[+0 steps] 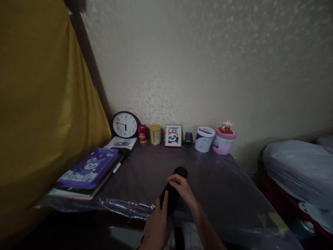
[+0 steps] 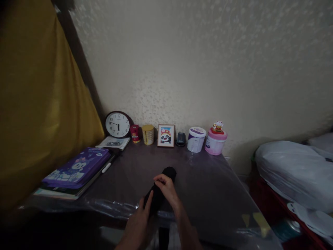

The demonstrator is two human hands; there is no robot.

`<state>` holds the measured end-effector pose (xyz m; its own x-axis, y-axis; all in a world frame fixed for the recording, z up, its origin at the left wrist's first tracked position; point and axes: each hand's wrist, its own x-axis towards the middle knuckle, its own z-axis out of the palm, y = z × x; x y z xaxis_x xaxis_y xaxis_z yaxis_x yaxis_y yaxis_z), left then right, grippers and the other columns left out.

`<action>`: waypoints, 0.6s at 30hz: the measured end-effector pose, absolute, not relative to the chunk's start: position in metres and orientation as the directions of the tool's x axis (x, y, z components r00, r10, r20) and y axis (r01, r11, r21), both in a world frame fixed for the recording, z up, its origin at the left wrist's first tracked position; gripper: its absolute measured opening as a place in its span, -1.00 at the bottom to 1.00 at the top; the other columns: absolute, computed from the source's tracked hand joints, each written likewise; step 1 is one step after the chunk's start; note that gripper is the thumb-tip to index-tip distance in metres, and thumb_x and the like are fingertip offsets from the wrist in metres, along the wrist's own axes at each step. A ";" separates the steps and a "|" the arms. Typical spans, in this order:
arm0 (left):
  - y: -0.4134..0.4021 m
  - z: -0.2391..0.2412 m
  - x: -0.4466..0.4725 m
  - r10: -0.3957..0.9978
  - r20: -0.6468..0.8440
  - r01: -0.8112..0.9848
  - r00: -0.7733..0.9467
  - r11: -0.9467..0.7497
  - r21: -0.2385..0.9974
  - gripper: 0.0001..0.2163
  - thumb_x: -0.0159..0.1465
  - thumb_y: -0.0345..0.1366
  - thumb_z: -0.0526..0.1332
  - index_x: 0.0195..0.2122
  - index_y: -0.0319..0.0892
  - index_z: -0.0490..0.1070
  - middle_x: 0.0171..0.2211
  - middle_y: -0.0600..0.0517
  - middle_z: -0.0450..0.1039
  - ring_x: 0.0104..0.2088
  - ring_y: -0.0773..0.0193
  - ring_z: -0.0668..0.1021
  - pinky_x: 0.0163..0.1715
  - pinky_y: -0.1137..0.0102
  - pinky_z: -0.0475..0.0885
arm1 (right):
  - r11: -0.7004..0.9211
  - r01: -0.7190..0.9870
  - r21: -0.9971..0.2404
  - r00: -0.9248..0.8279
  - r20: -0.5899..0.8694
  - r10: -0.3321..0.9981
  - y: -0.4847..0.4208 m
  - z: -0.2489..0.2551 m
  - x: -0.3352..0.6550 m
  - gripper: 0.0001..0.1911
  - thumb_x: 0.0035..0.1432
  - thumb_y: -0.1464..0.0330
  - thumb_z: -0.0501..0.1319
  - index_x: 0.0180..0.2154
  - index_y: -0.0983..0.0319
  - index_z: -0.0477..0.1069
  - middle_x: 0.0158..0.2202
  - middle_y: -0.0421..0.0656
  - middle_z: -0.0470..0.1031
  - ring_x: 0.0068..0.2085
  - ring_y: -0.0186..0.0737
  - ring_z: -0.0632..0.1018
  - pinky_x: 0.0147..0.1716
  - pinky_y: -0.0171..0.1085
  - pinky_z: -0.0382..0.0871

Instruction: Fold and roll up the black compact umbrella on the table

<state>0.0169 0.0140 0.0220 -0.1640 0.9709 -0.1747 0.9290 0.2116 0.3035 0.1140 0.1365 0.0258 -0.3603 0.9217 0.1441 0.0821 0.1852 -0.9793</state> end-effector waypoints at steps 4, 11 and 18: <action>0.013 0.019 0.013 0.979 -0.147 0.910 -0.143 0.188 0.369 -0.37 0.22 -0.41 -0.03 0.27 -0.03 -0.32 0.17 -0.26 0.07 -0.15 0.08 0.53 -0.25 0.29 0.41 | 0.095 -0.100 -0.991 -0.302 0.121 0.946 0.130 0.024 0.132 -0.81 -0.05 0.30 0.23 -0.33 0.18 0.47 -0.38 -0.22 0.46 -0.29 -0.26 0.44 -0.26 -0.31 0.28; 0.014 0.016 0.003 0.979 -0.152 0.865 -0.137 0.193 0.463 -0.34 0.22 -0.37 0.01 0.27 -0.06 -0.35 0.16 -0.23 0.08 -0.08 0.14 0.49 -0.13 0.34 0.34 | -0.031 -0.105 -0.994 -0.131 -0.017 0.991 0.126 0.010 0.186 -0.75 -0.10 0.22 0.28 -0.33 0.20 0.47 -0.42 -0.21 0.44 -0.38 -0.27 0.44 -0.35 -0.31 0.31; 0.012 0.011 0.004 0.986 -0.109 0.872 -0.124 0.160 0.462 -0.34 0.21 -0.40 -0.01 0.27 -0.04 -0.36 0.13 -0.19 0.10 -0.11 0.15 0.50 -0.19 0.38 0.35 | 0.162 0.137 -0.977 0.020 0.166 0.986 0.132 0.007 0.215 -0.74 -0.04 0.17 0.22 -0.35 0.21 0.46 -0.49 -0.23 0.45 -0.43 -0.25 0.45 -0.42 -0.31 0.32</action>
